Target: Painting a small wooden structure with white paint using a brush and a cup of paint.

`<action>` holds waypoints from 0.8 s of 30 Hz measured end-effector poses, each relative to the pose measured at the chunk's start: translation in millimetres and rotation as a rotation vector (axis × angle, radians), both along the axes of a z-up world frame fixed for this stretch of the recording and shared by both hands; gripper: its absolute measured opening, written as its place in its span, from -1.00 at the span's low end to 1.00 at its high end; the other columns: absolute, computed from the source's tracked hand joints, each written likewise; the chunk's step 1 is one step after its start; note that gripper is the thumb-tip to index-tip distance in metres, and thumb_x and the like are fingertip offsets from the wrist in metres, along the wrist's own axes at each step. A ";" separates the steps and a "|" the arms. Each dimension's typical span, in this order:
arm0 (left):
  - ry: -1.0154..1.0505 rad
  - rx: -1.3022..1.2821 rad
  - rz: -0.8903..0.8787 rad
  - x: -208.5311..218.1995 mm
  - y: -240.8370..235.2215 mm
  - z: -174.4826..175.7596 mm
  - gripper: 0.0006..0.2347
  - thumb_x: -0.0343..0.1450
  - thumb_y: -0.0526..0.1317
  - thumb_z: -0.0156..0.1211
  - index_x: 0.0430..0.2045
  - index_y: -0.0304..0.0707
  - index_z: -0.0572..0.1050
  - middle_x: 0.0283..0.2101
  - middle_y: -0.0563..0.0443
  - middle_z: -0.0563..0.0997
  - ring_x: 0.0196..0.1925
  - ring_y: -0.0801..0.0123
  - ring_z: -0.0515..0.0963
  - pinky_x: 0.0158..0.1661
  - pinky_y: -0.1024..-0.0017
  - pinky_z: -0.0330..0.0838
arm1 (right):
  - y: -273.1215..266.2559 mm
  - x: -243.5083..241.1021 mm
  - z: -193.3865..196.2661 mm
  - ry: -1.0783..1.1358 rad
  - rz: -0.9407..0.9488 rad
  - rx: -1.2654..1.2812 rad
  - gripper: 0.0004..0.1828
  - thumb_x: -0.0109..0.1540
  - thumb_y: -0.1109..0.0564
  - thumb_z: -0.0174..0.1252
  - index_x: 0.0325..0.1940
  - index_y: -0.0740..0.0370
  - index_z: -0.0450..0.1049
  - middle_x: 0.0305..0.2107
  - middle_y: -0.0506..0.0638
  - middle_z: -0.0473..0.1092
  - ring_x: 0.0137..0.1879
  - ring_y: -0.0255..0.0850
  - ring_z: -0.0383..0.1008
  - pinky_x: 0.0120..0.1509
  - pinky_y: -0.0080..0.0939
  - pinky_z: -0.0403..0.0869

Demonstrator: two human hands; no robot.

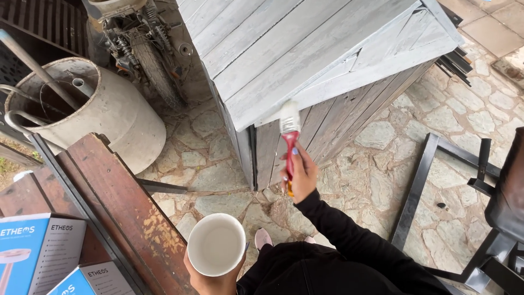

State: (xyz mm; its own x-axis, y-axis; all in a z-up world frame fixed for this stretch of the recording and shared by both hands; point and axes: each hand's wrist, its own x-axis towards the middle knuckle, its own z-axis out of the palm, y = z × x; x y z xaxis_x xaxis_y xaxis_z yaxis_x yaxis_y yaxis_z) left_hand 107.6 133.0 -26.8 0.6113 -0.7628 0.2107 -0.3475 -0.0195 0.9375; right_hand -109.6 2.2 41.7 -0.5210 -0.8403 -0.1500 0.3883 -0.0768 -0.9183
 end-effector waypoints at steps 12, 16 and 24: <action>0.007 -0.054 -0.025 4.4 -6.2 -12.3 -0.09 -0.23 -0.40 0.72 0.11 -0.47 0.43 -0.17 -0.41 0.64 -0.05 -0.28 0.64 -0.08 -0.08 0.57 | 1.6 -7.2 29.9 -0.133 0.095 0.105 -0.63 0.43 -0.05 -0.05 -0.24 0.30 0.42 -0.74 -0.07 0.06 -0.81 -0.33 0.03 -0.87 -0.38 0.00; 0.025 -0.062 -0.040 -5.5 -7.2 -11.6 -0.09 -0.24 -0.41 0.74 0.10 -0.45 0.45 -0.18 -0.36 0.64 -0.05 -0.21 0.65 -0.10 -0.03 0.56 | 12.6 15.4 3.1 -0.152 0.306 0.202 -0.66 0.36 0.00 0.19 -0.37 0.31 0.45 -0.77 0.01 0.11 -0.81 -0.23 0.14 -0.90 -0.30 0.05; -0.103 0.124 0.078 0.4 -1.5 -11.3 -0.05 -0.27 -0.20 0.73 0.12 -0.27 0.46 -0.12 -0.24 0.66 -0.09 -0.10 0.67 -0.13 0.06 0.59 | -15.6 -68.1 -31.9 -0.127 0.229 0.129 -0.59 0.35 0.04 0.13 0.21 0.31 0.40 -0.33 0.27 0.45 -0.69 -0.32 0.16 -0.86 -0.41 0.10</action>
